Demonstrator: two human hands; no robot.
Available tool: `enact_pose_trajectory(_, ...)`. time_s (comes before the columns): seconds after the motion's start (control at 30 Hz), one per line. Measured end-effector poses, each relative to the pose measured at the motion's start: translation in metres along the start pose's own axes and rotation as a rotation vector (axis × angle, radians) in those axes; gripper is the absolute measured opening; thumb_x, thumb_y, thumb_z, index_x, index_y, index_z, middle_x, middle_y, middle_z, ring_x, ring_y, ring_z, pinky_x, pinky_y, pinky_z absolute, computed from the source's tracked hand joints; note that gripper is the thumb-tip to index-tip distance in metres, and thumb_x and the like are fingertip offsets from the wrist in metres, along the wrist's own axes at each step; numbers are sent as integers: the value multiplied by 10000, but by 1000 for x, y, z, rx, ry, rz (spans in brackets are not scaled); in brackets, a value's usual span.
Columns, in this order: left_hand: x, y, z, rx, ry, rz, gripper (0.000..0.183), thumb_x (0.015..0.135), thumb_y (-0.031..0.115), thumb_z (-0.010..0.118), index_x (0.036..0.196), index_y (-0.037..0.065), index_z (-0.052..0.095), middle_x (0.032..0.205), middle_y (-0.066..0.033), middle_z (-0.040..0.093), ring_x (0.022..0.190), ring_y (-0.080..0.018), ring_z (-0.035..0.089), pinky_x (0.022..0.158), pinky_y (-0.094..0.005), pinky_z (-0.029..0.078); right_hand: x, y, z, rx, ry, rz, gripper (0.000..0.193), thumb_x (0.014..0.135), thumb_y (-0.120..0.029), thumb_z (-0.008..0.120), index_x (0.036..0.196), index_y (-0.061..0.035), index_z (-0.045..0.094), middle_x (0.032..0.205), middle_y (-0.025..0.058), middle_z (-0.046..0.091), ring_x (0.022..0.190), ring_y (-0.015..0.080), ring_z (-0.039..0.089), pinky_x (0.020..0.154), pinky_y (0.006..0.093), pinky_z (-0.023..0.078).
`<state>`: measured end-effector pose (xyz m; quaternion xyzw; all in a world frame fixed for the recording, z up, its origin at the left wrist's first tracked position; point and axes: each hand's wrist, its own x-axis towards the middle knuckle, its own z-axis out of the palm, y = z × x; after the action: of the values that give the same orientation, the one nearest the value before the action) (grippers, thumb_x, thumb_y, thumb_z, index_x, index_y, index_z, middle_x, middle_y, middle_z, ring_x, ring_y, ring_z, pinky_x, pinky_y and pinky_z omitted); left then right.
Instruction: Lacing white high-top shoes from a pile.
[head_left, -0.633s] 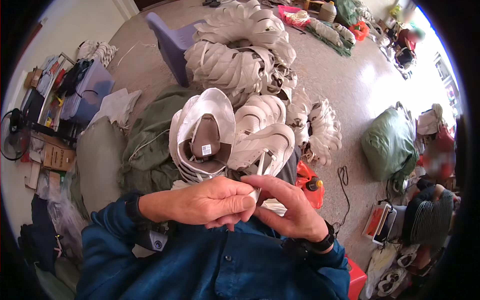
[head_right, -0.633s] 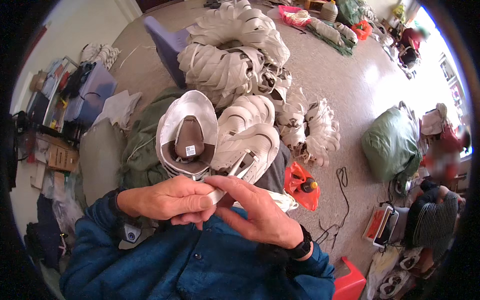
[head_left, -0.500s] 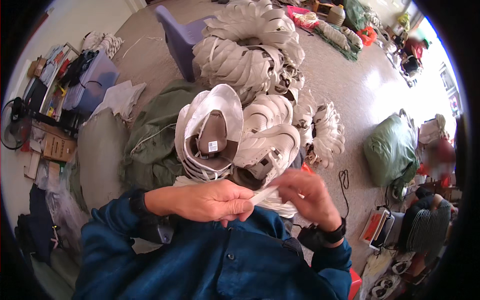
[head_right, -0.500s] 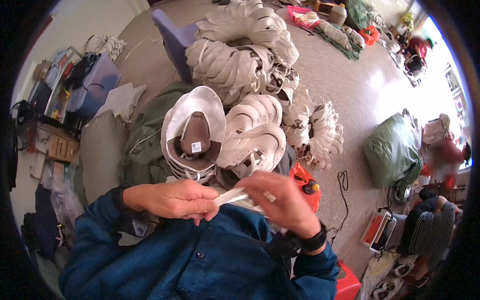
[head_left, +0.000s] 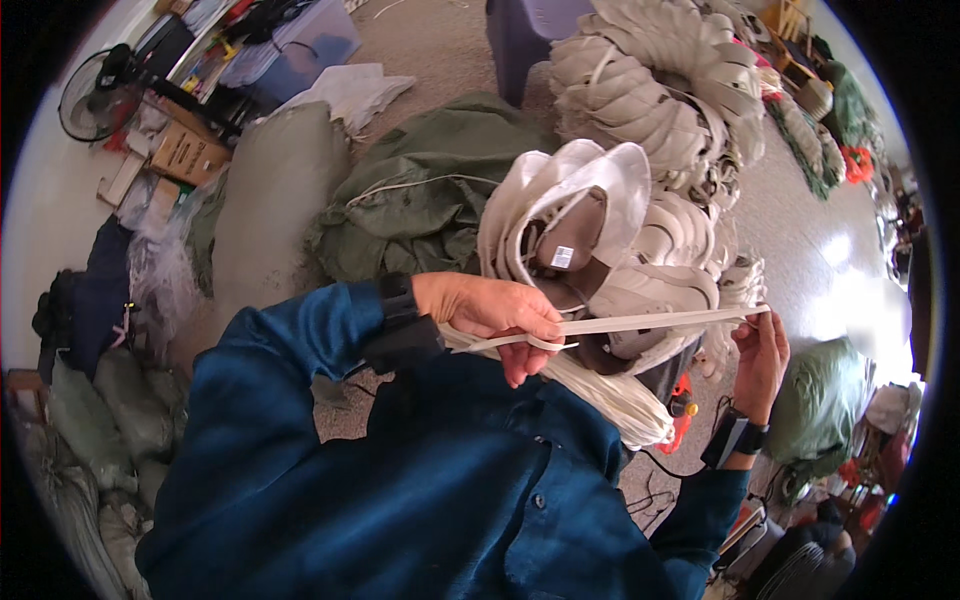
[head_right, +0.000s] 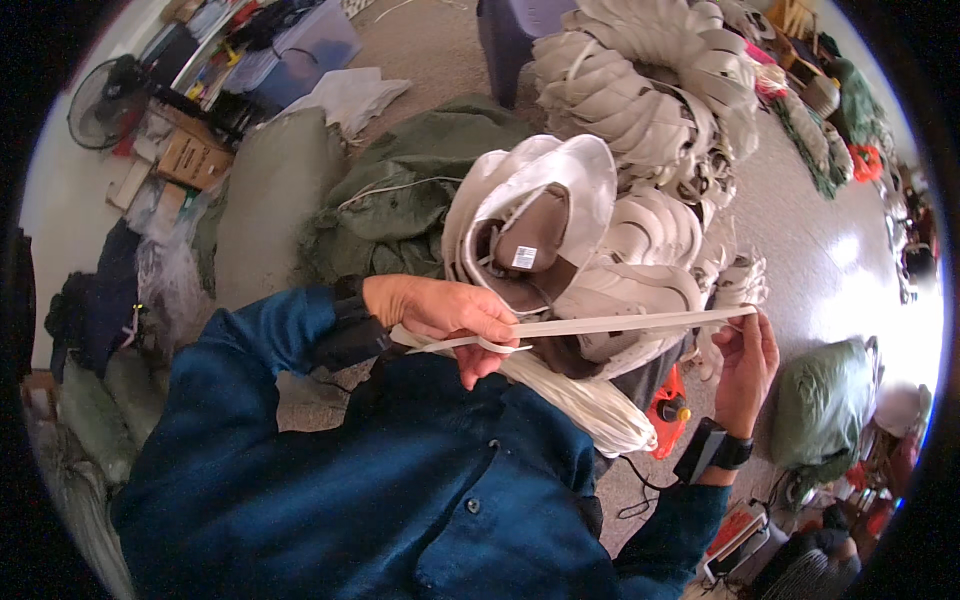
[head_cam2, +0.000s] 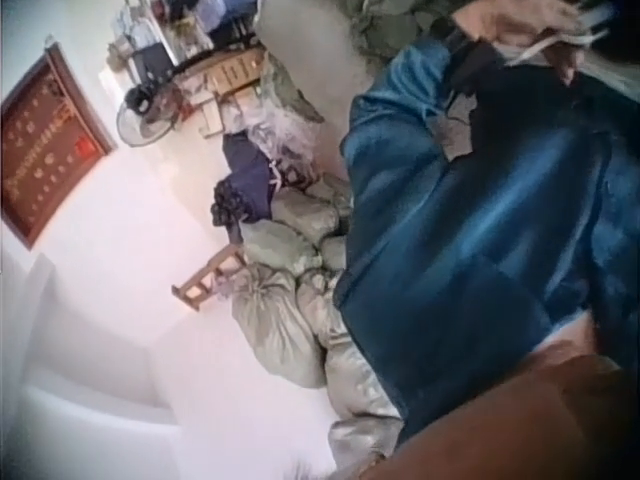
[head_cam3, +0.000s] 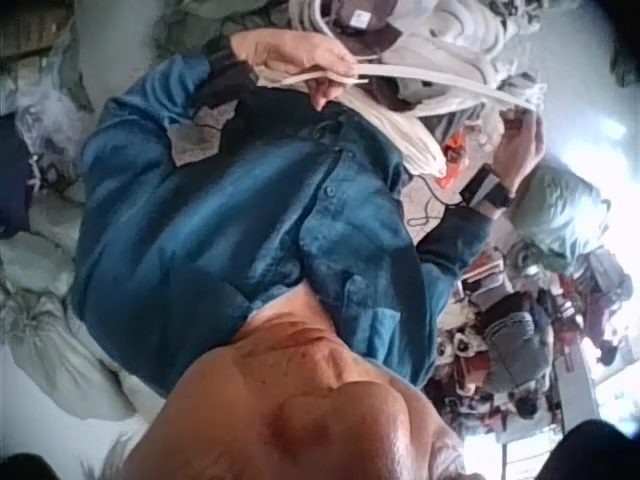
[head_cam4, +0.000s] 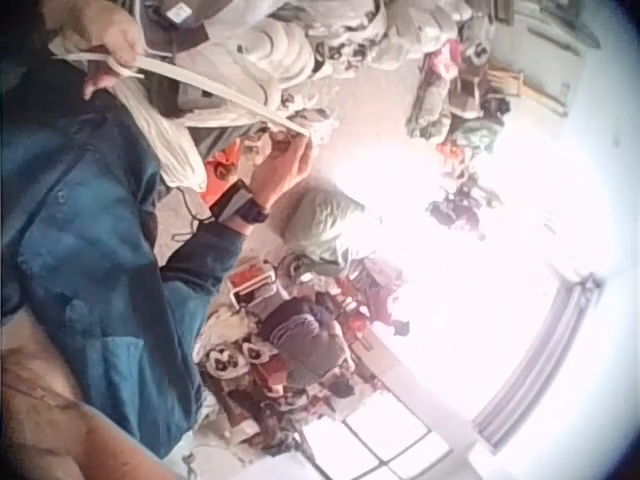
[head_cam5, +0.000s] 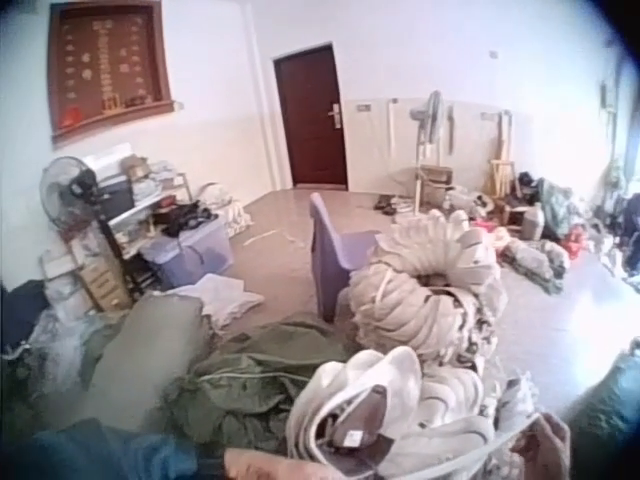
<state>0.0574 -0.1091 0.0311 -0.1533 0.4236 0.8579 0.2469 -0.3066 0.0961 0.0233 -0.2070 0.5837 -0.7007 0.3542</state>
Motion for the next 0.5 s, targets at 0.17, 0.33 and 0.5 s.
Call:
enact_pose_trajectory(0.17, -10, -8, -5, -101, -27, 6, 290, 1054, 293, 504, 1028, 17, 589, 922, -141, 708, 834, -264, 731, 789, -395, 611, 7, 2, -1, 39, -11, -9, 188, 1035, -163, 565, 1131, -18, 636, 926, 31, 656, 764, 111, 592, 746, 272, 516)
enact_pose_trajectory(0.33, -14, -15, -7, -127, -31, 33, 273, 1056, 283, 495, 1078, 23, 577, 1019, -171, 712, 926, -290, 732, 806, -423, 611, 6, 1, 0, 95, -48, -36, 205, 1030, -158, 573, 1143, -5, 651, 921, 42, 679, 754, 121, 611, 743, 276, 528)
enact_pose_trajectory(0.5, -17, -19, -10, -121, -26, 36, 273, 1054, 281, 498, 1102, 24, 578, 1073, -176, 701, 942, -287, 729, 802, -415, 613, 5, 1, -7, 99, -72, -43, 220, 1031, -154, 570, 1163, 7, 643, 958, 49, 669, 788, 117, 599, 754, 279, 523)
